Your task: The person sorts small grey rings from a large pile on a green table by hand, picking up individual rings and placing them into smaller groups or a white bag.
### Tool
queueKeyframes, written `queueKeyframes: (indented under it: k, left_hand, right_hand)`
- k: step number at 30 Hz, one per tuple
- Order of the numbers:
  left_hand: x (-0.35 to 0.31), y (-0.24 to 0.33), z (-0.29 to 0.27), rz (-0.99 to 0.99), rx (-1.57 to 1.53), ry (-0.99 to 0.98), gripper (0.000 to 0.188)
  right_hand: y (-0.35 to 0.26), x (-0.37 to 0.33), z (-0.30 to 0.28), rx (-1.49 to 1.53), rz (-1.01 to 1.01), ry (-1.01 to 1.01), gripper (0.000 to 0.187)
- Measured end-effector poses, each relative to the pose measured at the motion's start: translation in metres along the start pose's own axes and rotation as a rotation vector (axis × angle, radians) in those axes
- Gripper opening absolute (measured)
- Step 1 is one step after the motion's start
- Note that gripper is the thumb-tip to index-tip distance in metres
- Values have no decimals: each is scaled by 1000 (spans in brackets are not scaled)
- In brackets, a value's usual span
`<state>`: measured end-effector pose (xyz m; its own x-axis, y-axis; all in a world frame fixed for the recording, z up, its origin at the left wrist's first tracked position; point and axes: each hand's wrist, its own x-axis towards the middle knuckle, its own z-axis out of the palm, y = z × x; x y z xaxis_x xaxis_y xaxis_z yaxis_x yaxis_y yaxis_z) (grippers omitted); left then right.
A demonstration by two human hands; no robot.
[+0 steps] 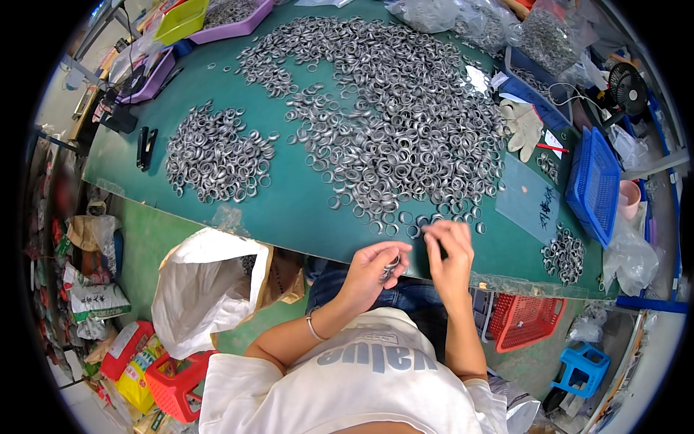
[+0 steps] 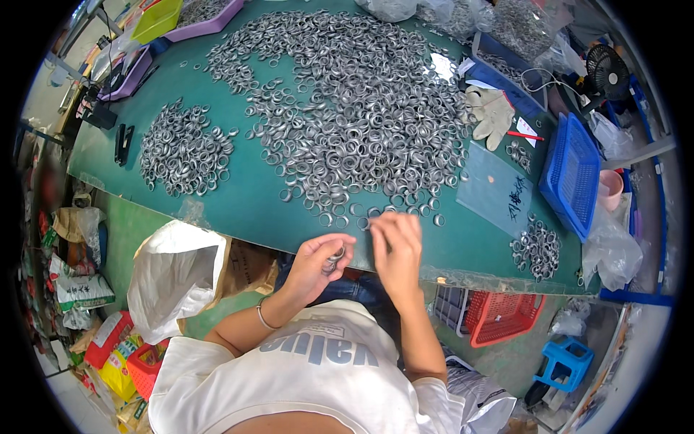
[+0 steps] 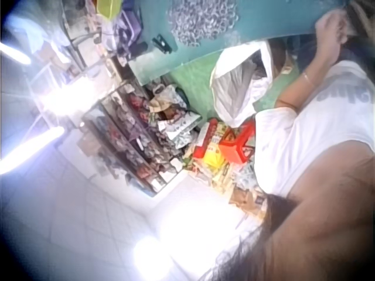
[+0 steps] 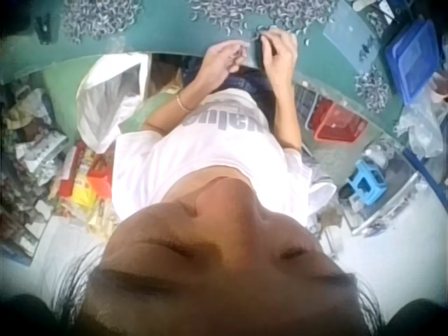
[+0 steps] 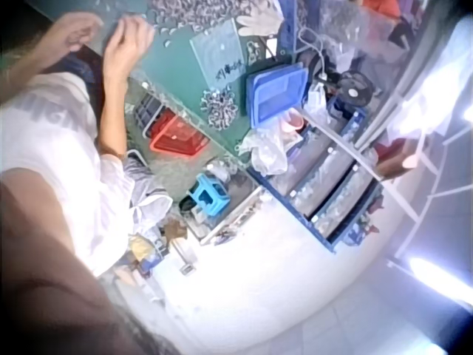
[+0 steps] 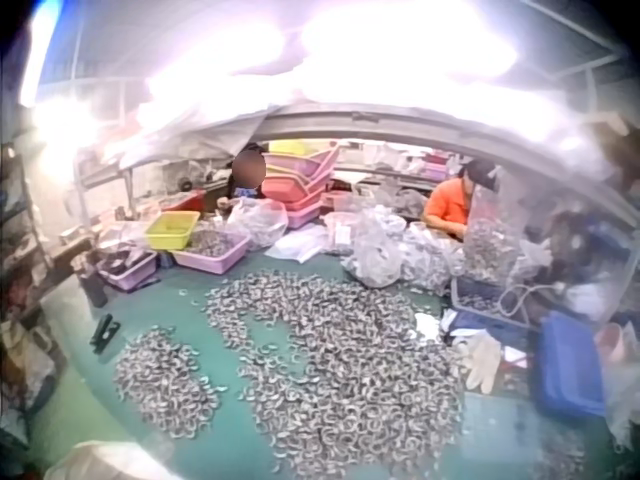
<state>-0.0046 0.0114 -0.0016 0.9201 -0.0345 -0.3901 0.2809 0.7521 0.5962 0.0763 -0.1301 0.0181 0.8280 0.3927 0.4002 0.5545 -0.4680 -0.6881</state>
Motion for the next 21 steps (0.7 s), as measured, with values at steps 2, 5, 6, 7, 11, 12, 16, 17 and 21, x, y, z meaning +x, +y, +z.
queueKeyframes:
  k: [2,5,6,7,11,12,16,17,21]
  left_hand:
    - [-2,0,-1,-21,24,-62,24]
    - [-6,1,3,-20,109,-38,25]
    - [-7,1,4,-16,143,-12,25]
    - [-7,1,3,11,128,-4,26]
    - [-4,-1,6,55,78,55,28]
    - [-4,0,7,49,68,76,30]
    - [-3,-5,-3,-1,56,-23,31]
    - [-4,-4,-1,10,57,-25,31]
    - [-8,-2,3,70,34,-2,30]
  right_hand:
    - [6,11,7,-267,19,95,11]
    - [15,17,17,-416,53,8,11]
    - [15,18,19,-419,64,9,12]
    - [14,18,20,-380,37,56,13]
    - [1,7,15,-212,-131,154,18]
    - [-4,1,15,-174,-181,134,19]
    - [-23,-10,7,-58,-304,-82,28]
    - [-23,-11,8,-17,-288,-122,30]
    - [-33,-10,-2,87,-174,-154,27]
